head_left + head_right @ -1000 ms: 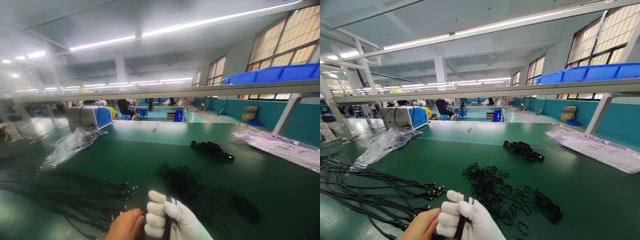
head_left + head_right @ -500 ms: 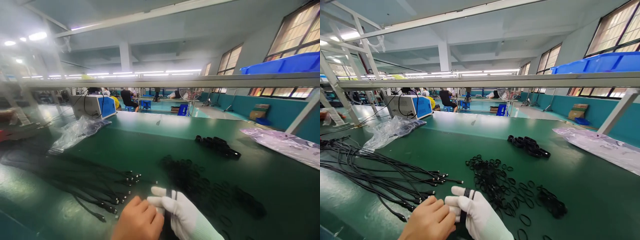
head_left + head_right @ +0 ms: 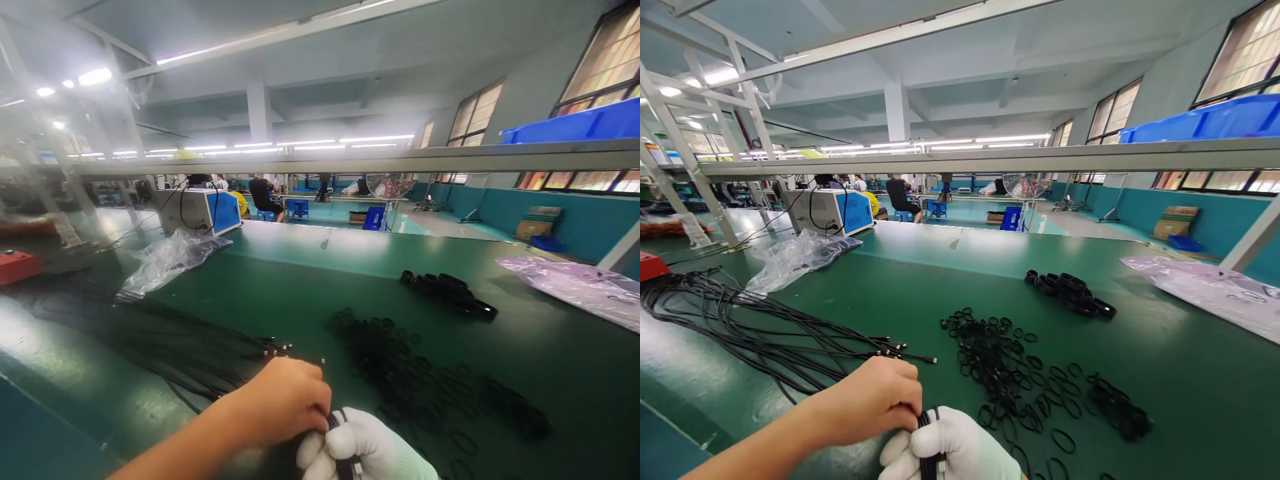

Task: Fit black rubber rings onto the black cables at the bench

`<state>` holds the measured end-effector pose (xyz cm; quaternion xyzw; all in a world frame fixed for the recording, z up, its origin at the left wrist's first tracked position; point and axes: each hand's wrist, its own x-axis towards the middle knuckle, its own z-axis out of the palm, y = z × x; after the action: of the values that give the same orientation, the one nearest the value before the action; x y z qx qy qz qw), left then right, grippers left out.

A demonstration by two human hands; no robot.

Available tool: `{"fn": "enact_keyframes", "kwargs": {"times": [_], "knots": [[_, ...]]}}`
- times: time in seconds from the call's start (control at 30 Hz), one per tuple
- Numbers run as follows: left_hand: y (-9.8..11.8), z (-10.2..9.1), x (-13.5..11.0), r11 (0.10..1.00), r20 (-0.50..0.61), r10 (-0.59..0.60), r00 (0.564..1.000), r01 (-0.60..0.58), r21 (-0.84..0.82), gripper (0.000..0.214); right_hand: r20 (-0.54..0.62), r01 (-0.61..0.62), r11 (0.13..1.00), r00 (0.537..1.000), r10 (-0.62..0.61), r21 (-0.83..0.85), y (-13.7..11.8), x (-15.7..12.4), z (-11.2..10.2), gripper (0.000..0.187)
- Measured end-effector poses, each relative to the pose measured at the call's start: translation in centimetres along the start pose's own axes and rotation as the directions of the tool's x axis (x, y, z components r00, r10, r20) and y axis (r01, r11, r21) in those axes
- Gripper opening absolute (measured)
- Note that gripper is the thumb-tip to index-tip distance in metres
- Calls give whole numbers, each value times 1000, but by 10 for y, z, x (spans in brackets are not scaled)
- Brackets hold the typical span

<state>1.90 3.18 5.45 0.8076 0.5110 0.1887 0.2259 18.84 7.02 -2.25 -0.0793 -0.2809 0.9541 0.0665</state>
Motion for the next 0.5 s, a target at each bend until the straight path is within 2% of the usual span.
{"fn": "enact_keyframes", "kwargs": {"times": [0.03,0.07,0.13,0.2,0.3,0.33,0.4,0.47,0.5], "knots": [[-2,2,2,972,48,-98,994,106,-209,8,17,-17,1000,1000,17,25,0,-1,-3,21],[-5,4,4,894,102,-176,979,203,-401,11,36,-27,998,999,25,55,-1,-3,-7,22],[-10,10,8,712,182,-252,950,309,-630,19,55,-33,996,998,28,88,-3,-6,-12,26],[-11,15,10,653,170,-277,946,315,-689,20,39,-17,995,999,14,97,-4,-7,-16,30],[-3,17,11,652,107,-305,946,289,-701,16,15,8,996,1000,-9,88,-4,-8,-16,33],[2,15,10,669,78,-314,946,278,-689,14,11,21,996,1000,-22,82,-4,-8,-15,33],[10,11,2,807,-9,-310,951,258,-531,6,16,36,998,999,-37,46,-5,-7,-8,32],[13,10,-17,960,-88,-256,963,242,-141,6,24,62,998,998,-61,-23,-8,-7,0,35],[11,11,-32,968,-110,-217,970,229,104,10,27,90,994,996,-88,-66,-10,-8,4,39]]}}
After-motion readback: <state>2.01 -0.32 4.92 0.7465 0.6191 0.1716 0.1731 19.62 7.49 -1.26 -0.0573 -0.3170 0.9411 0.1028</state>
